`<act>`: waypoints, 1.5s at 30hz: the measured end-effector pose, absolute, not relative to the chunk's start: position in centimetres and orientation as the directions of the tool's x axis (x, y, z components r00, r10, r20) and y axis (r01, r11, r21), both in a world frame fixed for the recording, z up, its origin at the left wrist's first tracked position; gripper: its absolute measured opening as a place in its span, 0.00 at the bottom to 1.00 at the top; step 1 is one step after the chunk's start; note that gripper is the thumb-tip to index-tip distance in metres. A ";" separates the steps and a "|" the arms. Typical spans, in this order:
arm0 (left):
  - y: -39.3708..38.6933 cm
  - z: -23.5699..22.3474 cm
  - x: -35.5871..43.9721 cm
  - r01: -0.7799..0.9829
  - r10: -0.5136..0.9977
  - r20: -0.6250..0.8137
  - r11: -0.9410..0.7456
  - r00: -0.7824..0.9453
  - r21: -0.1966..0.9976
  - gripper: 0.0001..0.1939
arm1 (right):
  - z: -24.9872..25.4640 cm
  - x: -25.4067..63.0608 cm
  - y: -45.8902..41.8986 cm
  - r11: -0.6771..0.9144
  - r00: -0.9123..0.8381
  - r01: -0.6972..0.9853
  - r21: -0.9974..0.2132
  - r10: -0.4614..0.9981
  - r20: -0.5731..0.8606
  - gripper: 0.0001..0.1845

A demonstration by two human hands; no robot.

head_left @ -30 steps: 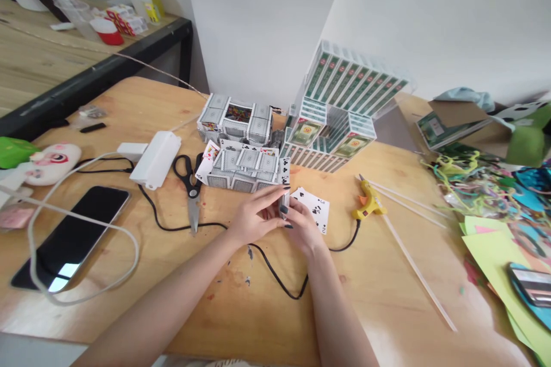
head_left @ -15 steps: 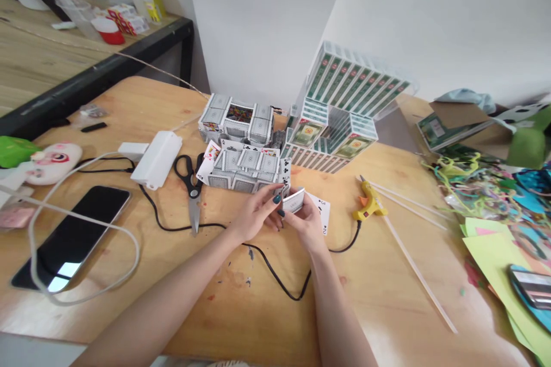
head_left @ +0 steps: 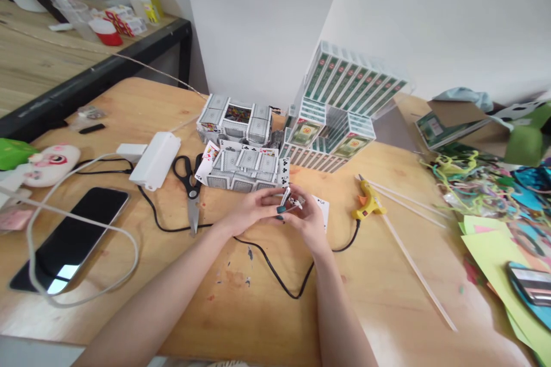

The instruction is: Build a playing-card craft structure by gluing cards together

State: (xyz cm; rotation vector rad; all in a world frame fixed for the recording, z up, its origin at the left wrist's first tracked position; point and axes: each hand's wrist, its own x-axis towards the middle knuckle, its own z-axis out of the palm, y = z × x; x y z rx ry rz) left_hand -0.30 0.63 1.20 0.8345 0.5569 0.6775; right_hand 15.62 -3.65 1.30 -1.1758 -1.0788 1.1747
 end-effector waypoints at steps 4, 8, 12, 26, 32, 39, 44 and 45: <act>0.8 1.1 -0.2 -0.308 0.787 -0.139 0.389 0.601 0.868 0.28 | 1.2 16.3 -3.4 -0.016 0.204 -0.134 -0.991 0.978 -0.043 0.30; 0.8 0.8 -0.1 -0.268 0.804 -0.095 0.304 0.588 0.914 0.30 | 1.1 16.8 -3.4 -0.038 0.190 -0.166 -0.985 0.979 -0.070 0.25; 0.3 0.4 0.3 -0.278 0.815 -0.072 0.278 0.575 0.919 0.31 | 1.5 16.5 -3.6 -0.065 0.124 -0.321 -0.945 0.986 -0.110 0.26; -0.1 -0.4 0.6 -0.177 0.858 0.112 -0.025 0.501 0.984 0.29 | 2.7 15.9 -3.9 -0.058 0.112 -0.411 -0.910 0.987 -0.114 0.29; -0.1 -0.8 0.4 -0.075 0.852 0.269 -0.264 0.448 0.962 0.28 | 2.3 15.7 -3.8 -0.074 0.123 -0.400 -0.913 0.983 -0.134 0.25; 0.1 -0.9 0.3 0.032 0.854 0.327 -0.371 0.405 0.928 0.27 | 1.3 15.3 -3.5 -0.192 0.138 -0.414 -0.890 0.953 -0.270 0.17; 0.1 -1.0 0.2 0.047 0.853 0.340 -0.389 0.395 0.920 0.28 | 1.3 15.5 -3.4 -0.209 0.138 -0.448 -0.869 0.945 -0.298 0.15; 0.1 -1.0 0.2 0.046 0.853 0.341 -0.389 0.394 0.920 0.27 | 1.3 15.5 -3.4 -0.210 0.140 -0.451 -0.867 0.943 -0.301 0.15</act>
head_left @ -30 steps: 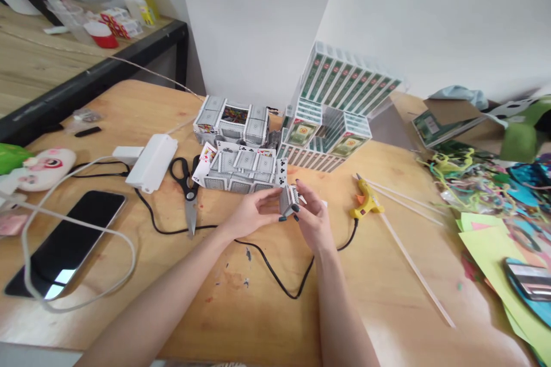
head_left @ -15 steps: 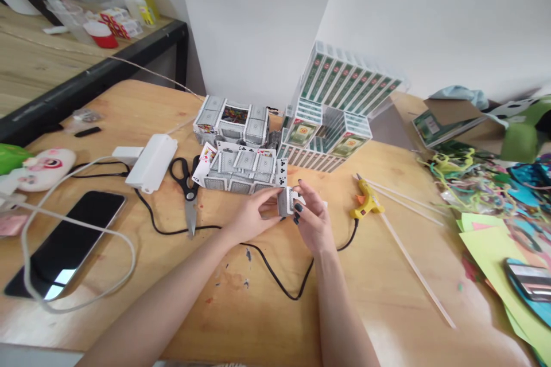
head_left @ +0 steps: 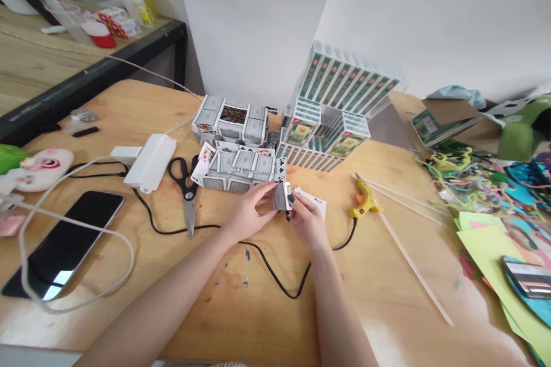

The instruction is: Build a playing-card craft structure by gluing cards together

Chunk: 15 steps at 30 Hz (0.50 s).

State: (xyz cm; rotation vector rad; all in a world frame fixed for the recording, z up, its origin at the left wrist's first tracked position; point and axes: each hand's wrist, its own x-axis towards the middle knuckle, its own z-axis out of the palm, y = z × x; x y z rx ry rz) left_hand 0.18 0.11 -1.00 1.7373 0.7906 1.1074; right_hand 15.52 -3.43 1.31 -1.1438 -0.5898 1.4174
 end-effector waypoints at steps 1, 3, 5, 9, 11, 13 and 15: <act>0.1 -1.0 0.2 0.045 0.853 0.342 -0.390 0.395 0.920 0.27 | 1.3 15.5 -3.4 -0.212 0.142 -0.452 -0.866 0.942 -0.304 0.15; 0.1 -0.9 0.1 0.045 0.852 0.345 -0.393 0.395 0.919 0.27 | 1.4 15.6 -3.4 -0.212 0.142 -0.453 -0.866 0.942 -0.305 0.14; 0.1 -0.9 0.1 0.047 0.850 0.345 -0.394 0.398 0.918 0.27 | 1.4 15.6 -3.4 -0.209 0.140 -0.456 -0.865 0.943 -0.302 0.14; 0.2 -1.0 0.0 0.055 0.849 0.350 -0.402 0.396 0.914 0.27 | 1.3 15.6 -3.4 -0.208 0.136 -0.473 -0.856 0.943 -0.305 0.14; 0.2 -1.1 0.0 0.060 0.846 0.356 -0.411 0.396 0.910 0.26 | 1.3 15.7 -3.5 -0.213 0.128 -0.477 -0.853 0.943 -0.307 0.14; 0.2 -1.2 0.0 0.065 0.843 0.364 -0.421 0.397 0.905 0.26 | 1.2 15.8 -3.5 -0.220 0.119 -0.471 -0.855 0.944 -0.308 0.14; 0.2 -1.2 0.0 0.066 0.839 0.372 -0.431 0.396 0.900 0.26 | 1.2 15.9 -3.5 -0.225 0.113 -0.467 -0.855 0.944 -0.310 0.14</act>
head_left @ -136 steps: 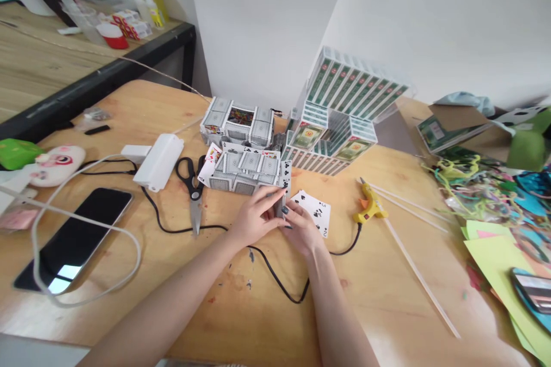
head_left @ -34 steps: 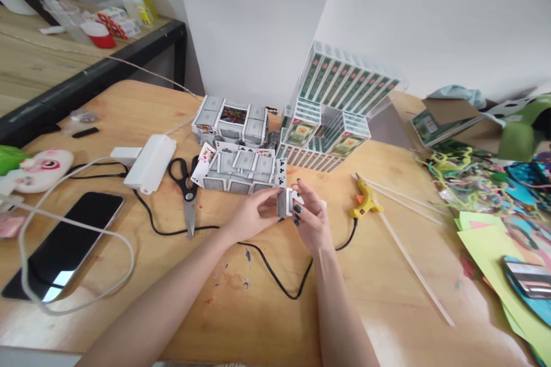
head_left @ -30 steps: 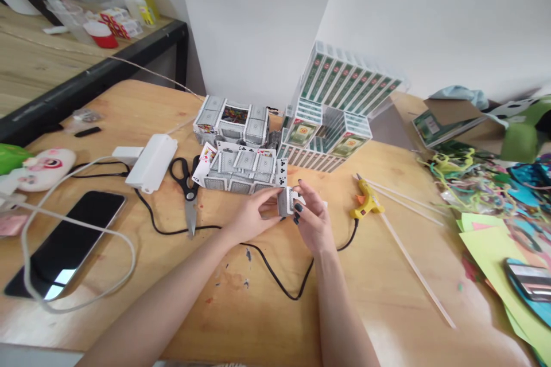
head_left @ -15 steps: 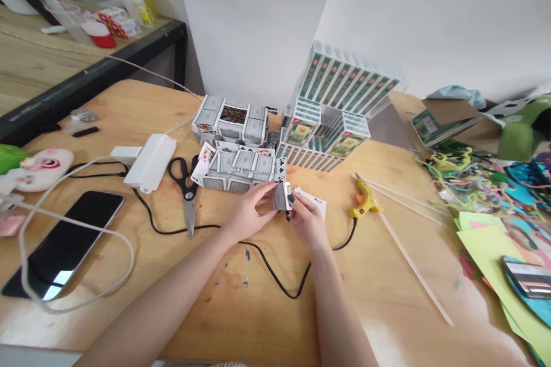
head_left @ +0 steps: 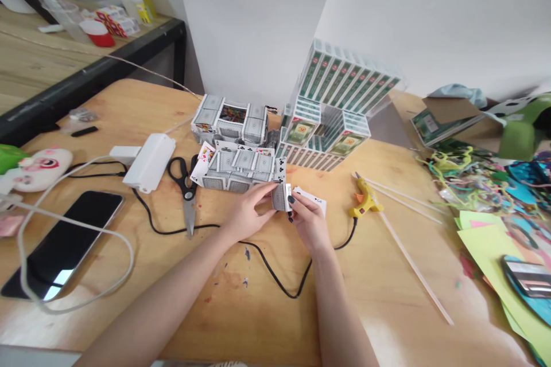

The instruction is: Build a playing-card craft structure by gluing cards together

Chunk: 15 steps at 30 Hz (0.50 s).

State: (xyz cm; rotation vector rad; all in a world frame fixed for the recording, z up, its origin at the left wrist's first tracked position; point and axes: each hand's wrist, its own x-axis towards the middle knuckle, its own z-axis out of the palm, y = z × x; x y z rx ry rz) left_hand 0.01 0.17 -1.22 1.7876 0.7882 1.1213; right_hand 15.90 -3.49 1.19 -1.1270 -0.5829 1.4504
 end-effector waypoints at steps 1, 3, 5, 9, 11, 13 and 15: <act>0.2 -1.2 0.0 0.065 0.837 0.375 -0.434 0.397 0.899 0.26 | 1.1 15.9 -3.5 -0.228 0.110 -0.469 -0.853 0.943 -0.313 0.14; 0.2 -1.1 0.0 0.063 0.835 0.379 -0.438 0.400 0.897 0.26 | 1.1 16.1 -3.5 -0.234 0.109 -0.477 -0.847 0.941 -0.320 0.14; 0.2 -1.0 -0.1 0.061 0.833 0.379 -0.438 0.403 0.897 0.26 | 1.0 16.1 -3.4 -0.245 0.105 -0.478 -0.843 0.938 -0.332 0.14; 0.2 -1.0 -0.1 0.063 0.827 0.388 -0.450 0.407 0.891 0.26 | 1.0 16.2 -3.4 -0.253 0.104 -0.480 -0.840 0.934 -0.341 0.14; 0.2 -1.1 -0.1 0.076 0.822 0.400 -0.466 0.405 0.881 0.27 | 1.0 16.1 -3.4 -0.243 0.109 -0.474 -0.846 0.937 -0.331 0.14; 0.2 -1.2 -0.1 0.099 0.819 0.411 -0.484 0.399 0.869 0.27 | 1.0 16.0 -3.4 -0.233 0.111 -0.450 -0.862 0.943 -0.313 0.14; 0.2 -1.3 -0.2 0.134 0.817 0.422 -0.505 0.394 0.853 0.27 | 1.1 15.9 -3.5 -0.225 0.114 -0.412 -0.883 0.949 -0.295 0.14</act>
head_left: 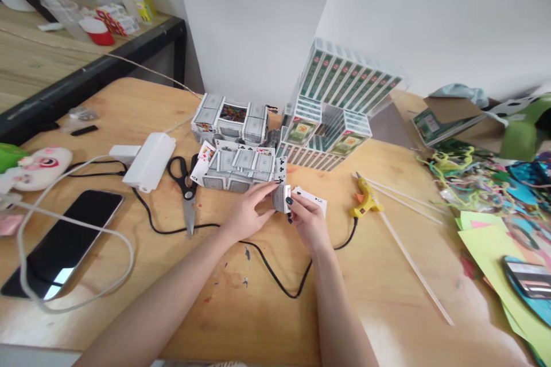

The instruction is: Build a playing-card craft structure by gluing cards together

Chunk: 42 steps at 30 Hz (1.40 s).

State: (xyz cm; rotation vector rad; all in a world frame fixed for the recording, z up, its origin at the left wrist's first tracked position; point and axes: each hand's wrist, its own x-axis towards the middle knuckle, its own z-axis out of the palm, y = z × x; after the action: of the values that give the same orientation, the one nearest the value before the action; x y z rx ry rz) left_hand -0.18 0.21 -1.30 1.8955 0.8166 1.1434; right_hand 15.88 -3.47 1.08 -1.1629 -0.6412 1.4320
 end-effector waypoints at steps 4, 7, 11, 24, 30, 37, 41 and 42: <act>0.2 -1.3 -0.3 0.205 0.809 0.439 -0.542 0.392 0.815 0.27 | 1.2 15.7 -3.5 -0.199 0.137 -0.311 -0.930 0.958 -0.251 0.13; 0.2 -1.3 -0.3 0.229 0.808 0.442 -0.550 0.390 0.803 0.27 | 1.2 15.7 -3.5 -0.168 0.146 -0.254 -0.952 0.967 -0.210 0.11; 0.2 -1.4 -0.3 0.254 0.808 0.440 -0.554 0.391 0.793 0.27 | 1.4 15.6 -3.6 -0.145 0.171 -0.204 -0.968 0.968 -0.181 0.09; 0.2 -1.3 -0.2 0.263 0.813 0.437 -0.551 0.386 0.792 0.27 | 1.9 15.1 -3.8 -0.092 0.270 -0.007 -0.996 0.959 -0.090 0.10; 0.2 -1.1 -0.2 0.285 0.807 0.436 -0.561 0.398 0.778 0.26 | 1.3 15.1 -3.8 -0.074 0.347 0.106 -0.992 0.937 -0.033 0.10; 0.3 -1.0 -0.1 0.234 0.819 0.443 -0.541 0.365 0.808 0.26 | 1.5 14.8 -3.8 -0.031 0.256 0.042 -0.999 0.966 -0.019 0.14; 0.4 -1.0 -0.1 0.226 0.828 0.443 -0.531 0.343 0.817 0.25 | 1.5 14.7 -3.9 -0.004 0.250 -0.006 -1.000 0.968 -0.005 0.16; 0.4 -1.0 -0.1 0.235 0.828 0.449 -0.535 0.336 0.811 0.25 | 1.5 14.7 -4.0 0.000 0.254 -0.008 -1.000 0.967 -0.002 0.15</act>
State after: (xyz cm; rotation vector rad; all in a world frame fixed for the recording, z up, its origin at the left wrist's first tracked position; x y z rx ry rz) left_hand -0.11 0.37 -0.98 1.9629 0.9290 1.1899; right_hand 14.65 -3.99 1.48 -1.3147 -1.0115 1.0221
